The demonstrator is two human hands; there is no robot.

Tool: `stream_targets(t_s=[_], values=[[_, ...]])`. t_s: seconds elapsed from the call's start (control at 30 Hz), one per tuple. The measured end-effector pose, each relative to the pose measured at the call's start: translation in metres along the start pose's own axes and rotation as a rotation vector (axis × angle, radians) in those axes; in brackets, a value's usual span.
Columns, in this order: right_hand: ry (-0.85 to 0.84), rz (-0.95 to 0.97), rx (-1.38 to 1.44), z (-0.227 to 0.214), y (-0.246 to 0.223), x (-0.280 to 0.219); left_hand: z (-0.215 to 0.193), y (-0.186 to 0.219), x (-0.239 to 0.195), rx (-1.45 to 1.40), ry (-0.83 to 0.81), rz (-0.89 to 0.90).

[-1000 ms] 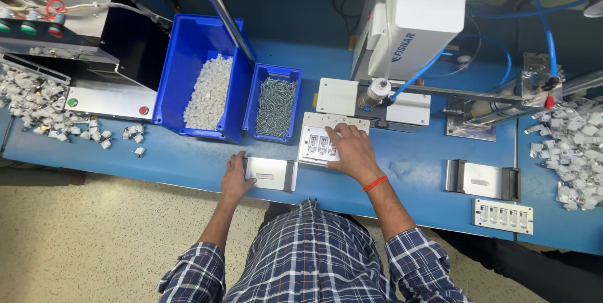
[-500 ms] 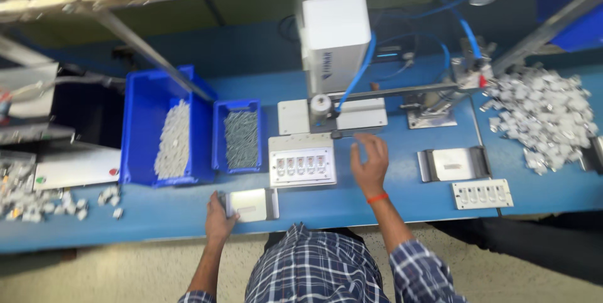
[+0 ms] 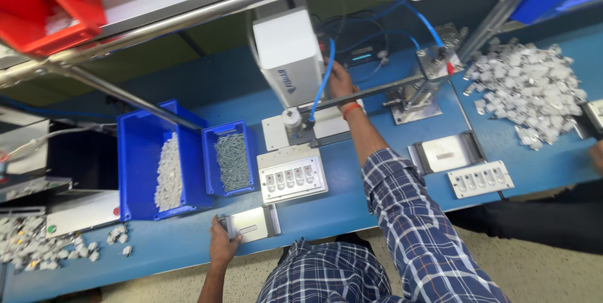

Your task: The person picks small metal pins from a blue bin and inserts them into slots on a white plastic housing. They then place white plastic pieces into the same housing and arrange the assembled units on the table. The process is repeated multiple times.

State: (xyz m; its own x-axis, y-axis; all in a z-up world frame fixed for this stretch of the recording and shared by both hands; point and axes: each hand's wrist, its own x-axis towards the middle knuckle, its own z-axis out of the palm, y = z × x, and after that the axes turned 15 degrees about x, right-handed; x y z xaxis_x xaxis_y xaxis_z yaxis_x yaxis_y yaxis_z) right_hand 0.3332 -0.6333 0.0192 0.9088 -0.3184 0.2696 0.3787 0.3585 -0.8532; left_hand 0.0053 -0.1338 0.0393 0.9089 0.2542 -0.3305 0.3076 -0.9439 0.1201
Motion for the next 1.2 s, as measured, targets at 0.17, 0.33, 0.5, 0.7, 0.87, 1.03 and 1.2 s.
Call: stream_targets(t_s=[0.17, 0.33, 0.5, 0.7, 0.87, 1.03, 1.2], values=[[0.120, 0.177, -0.194, -0.016, 0.015, 0.001, 0.005, -0.007, 0.003, -0.044, 0.031, 0.056], [-0.324, -0.253, -0.631, -0.027, -0.051, -0.016, 0.006, -0.010, 0.003, -0.080, 0.022, 0.022], [0.057, -0.337, -0.529, -0.004, -0.097, -0.128, -0.009, 0.003, -0.005, -0.092, 0.084, 0.037], [0.102, 0.106, -0.608, -0.008, -0.095, -0.304, -0.036, 0.040, -0.040, 0.232, 0.368, 0.060], [-0.064, 0.616, -0.344, -0.024, -0.083, -0.378, -0.053, 0.077, -0.024, -0.216, 0.516, 0.406], [-0.236, 0.612, -0.812, -0.013, -0.074, -0.383, -0.066, 0.116, 0.066, -0.358, 0.486, 0.355], [-0.156, 0.839, -0.597, -0.012, -0.073, -0.359, -0.053, 0.139, 0.126, -0.051, 0.355, 0.391]])
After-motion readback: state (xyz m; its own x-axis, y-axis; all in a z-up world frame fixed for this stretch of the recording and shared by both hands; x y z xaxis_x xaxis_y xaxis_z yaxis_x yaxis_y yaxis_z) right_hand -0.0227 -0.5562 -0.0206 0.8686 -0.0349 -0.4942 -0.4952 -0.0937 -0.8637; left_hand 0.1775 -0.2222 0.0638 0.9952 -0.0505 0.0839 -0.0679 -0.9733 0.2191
